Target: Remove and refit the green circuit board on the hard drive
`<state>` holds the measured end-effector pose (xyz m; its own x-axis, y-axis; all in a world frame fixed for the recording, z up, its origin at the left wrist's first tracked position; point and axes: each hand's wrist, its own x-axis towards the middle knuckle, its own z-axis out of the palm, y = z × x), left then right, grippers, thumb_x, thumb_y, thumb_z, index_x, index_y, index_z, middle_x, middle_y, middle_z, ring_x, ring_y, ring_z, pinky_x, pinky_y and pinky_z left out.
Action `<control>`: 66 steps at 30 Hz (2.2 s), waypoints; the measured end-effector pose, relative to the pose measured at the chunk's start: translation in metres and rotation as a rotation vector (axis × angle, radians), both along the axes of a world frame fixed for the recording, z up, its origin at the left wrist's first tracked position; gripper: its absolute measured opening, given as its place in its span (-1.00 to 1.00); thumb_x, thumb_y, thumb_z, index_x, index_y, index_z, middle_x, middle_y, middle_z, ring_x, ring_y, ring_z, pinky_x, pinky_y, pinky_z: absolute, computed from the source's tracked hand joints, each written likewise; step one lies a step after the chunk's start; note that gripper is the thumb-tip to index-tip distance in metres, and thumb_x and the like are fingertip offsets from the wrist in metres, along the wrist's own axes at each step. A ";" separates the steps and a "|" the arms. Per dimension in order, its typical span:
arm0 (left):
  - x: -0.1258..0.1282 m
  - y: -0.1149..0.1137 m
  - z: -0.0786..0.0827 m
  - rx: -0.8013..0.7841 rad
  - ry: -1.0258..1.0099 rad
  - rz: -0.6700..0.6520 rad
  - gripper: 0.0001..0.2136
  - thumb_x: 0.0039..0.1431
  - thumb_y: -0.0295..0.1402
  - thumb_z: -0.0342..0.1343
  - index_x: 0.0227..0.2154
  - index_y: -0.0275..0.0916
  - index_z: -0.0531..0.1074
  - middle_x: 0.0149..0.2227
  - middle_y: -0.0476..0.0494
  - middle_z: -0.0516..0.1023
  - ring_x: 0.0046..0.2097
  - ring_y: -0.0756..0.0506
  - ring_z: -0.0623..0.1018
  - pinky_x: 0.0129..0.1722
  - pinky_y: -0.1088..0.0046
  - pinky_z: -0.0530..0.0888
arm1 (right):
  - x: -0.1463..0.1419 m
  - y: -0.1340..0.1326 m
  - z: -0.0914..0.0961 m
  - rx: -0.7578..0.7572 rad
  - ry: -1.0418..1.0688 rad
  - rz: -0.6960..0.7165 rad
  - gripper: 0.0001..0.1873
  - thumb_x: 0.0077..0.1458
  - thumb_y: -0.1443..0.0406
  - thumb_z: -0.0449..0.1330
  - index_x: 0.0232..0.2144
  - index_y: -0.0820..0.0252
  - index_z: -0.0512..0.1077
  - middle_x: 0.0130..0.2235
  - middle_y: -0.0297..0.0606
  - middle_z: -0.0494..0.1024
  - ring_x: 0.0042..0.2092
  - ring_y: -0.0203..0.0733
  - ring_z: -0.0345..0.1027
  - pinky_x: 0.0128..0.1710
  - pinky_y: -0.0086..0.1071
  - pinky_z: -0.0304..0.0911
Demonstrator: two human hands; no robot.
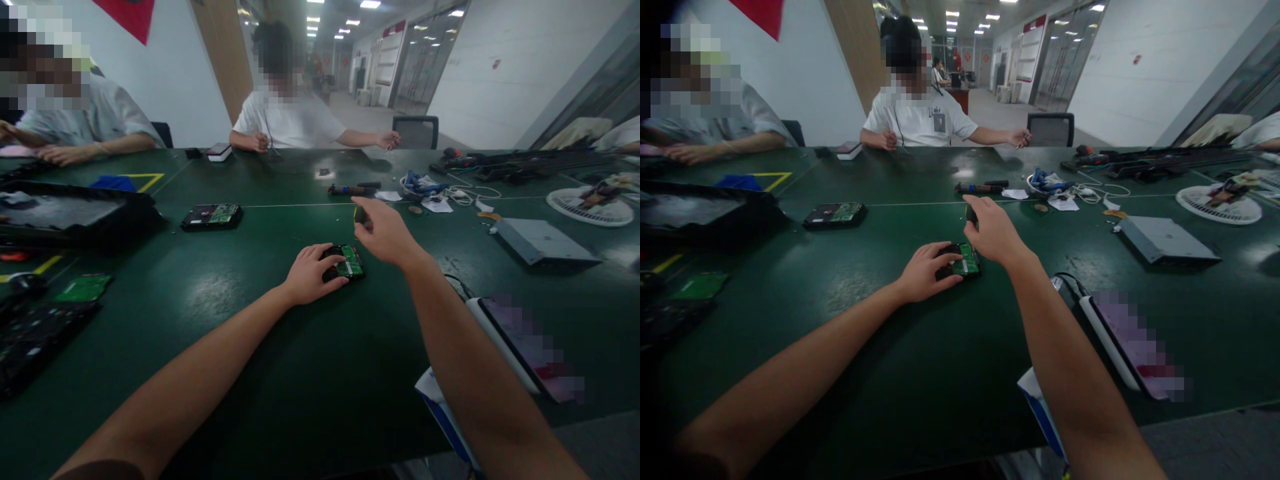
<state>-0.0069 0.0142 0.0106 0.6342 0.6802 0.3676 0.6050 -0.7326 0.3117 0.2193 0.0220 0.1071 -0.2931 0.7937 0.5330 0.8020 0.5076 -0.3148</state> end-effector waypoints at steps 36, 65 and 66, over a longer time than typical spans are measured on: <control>0.001 0.000 0.000 0.026 0.019 -0.005 -0.49 0.31 0.08 0.15 0.19 -0.08 0.48 0.34 -0.30 0.32 0.33 -0.38 0.36 0.30 -0.09 0.31 | -0.004 -0.001 -0.003 0.013 -0.062 -0.067 -0.45 0.24 0.30 0.13 0.27 0.22 0.33 0.06 0.03 0.54 0.02 0.12 0.45 0.09 -0.02 0.33; 0.001 0.001 -0.003 0.025 0.007 0.005 -0.49 0.29 0.07 0.18 0.20 -0.04 0.47 0.35 -0.28 0.32 0.33 -0.39 0.36 0.30 -0.11 0.31 | -0.014 -0.004 -0.006 -0.036 -0.023 -0.093 -0.44 0.29 0.30 0.06 0.32 0.23 0.25 0.12 0.08 0.50 0.09 0.17 0.43 0.06 0.02 0.36; 0.001 0.000 -0.002 0.024 0.007 0.005 -0.49 0.29 0.07 0.18 0.20 -0.04 0.47 0.35 -0.27 0.33 0.33 -0.39 0.36 0.30 -0.11 0.31 | -0.014 -0.003 -0.006 -0.035 -0.016 -0.097 -0.42 0.29 0.32 0.04 0.33 0.26 0.23 0.13 0.10 0.49 0.08 0.17 0.43 0.06 0.03 0.35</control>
